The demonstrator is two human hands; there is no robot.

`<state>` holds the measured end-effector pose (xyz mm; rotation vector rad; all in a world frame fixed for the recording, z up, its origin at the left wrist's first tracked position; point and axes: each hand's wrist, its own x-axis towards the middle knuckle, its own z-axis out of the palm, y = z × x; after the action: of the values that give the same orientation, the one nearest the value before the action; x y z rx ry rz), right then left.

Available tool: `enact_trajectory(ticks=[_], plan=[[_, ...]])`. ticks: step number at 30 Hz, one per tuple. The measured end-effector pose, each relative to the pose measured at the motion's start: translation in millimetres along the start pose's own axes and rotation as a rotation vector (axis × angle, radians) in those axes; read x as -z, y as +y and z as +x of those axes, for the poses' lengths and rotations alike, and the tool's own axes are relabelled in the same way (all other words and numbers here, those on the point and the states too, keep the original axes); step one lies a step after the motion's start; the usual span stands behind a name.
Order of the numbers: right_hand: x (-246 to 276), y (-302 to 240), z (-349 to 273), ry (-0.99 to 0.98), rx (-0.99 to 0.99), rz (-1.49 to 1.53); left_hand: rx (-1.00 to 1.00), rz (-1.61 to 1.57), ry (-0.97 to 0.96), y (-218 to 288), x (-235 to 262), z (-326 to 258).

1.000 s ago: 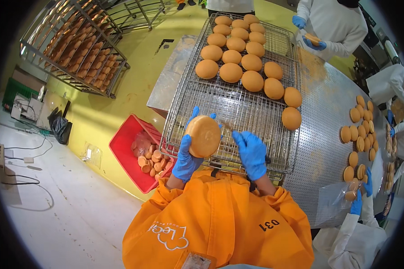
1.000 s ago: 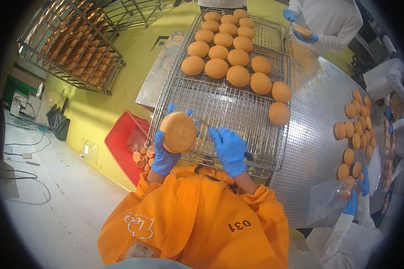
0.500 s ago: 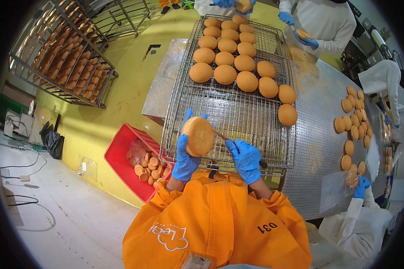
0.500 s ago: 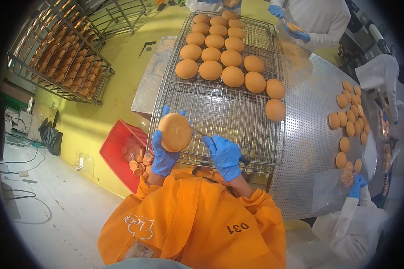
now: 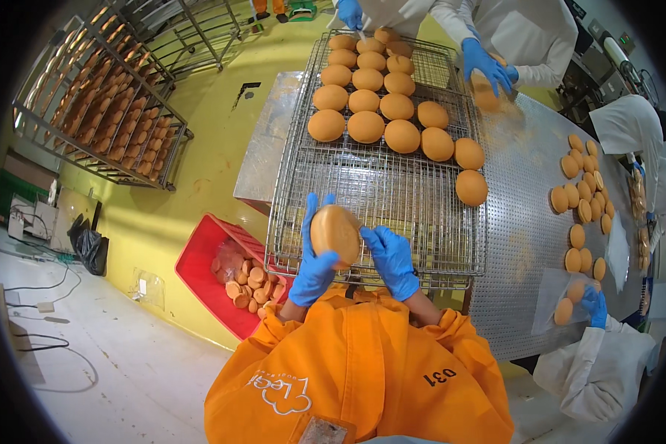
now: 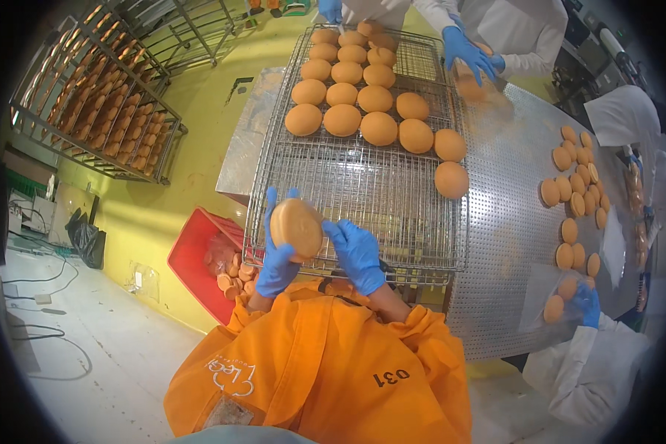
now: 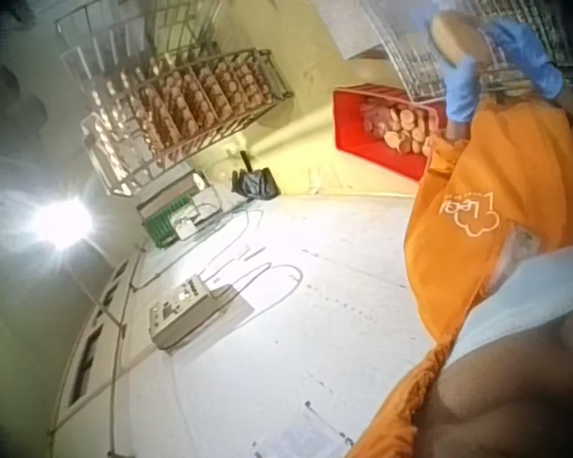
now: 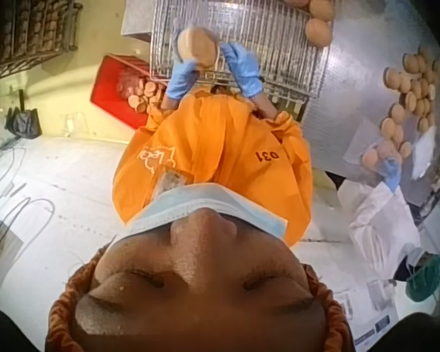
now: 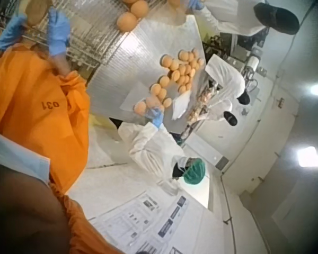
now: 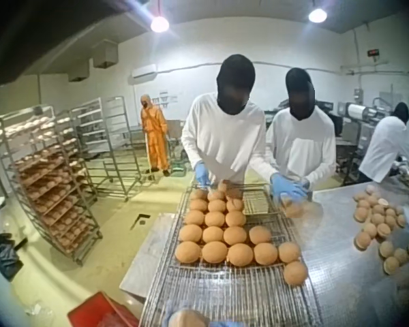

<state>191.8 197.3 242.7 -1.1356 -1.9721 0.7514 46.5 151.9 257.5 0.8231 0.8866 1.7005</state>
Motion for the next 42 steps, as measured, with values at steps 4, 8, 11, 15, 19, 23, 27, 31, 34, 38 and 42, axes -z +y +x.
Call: enact_trajectory(ticks=[4, 8, 11, 15, 19, 23, 27, 31, 34, 38, 42], plan=[[-3, -8, -10, 0.211, 0.078, 0.101, 0.101, -0.052, -0.287, -25, 21, 9], [17, 30, -5, 0.179, 0.187, -0.102, 0.285, -0.1, -0.315, -24, -3, 8], [33, 38, -17, 0.09, -0.196, 0.104, 0.297, 0.026, -0.297, -37, -18, 10], [61, 38, -28, 0.139, -0.31, 0.376, 0.39, 0.034, -0.348, -78, -47, 22], [94, 124, -47, 0.539, -0.502, 0.811, 0.442, 0.181, -0.769, -84, -122, 54], [151, 181, -69, 0.829, -0.787, 1.111, 0.011, 0.939, -0.84, -153, -185, 115], [172, 182, -74, 1.017, -0.89, 0.994, -0.168, 1.579, -0.868, -207, -230, 154], [179, 153, -81, 0.562, -0.886, 1.002, -0.08, 1.286, -0.862, -229, -196, 155], [174, 151, -88, 0.424, -0.936, 0.931, 0.714, -0.021, -0.678, -179, -188, 122], [145, 109, -54, 0.356, -0.465, 0.178, 0.908, -0.77, -0.477, -109, -153, 90], [130, 54, -19, 0.173, -0.055, -0.301, 0.569, -0.386, -0.337, -75, -121, 65]])
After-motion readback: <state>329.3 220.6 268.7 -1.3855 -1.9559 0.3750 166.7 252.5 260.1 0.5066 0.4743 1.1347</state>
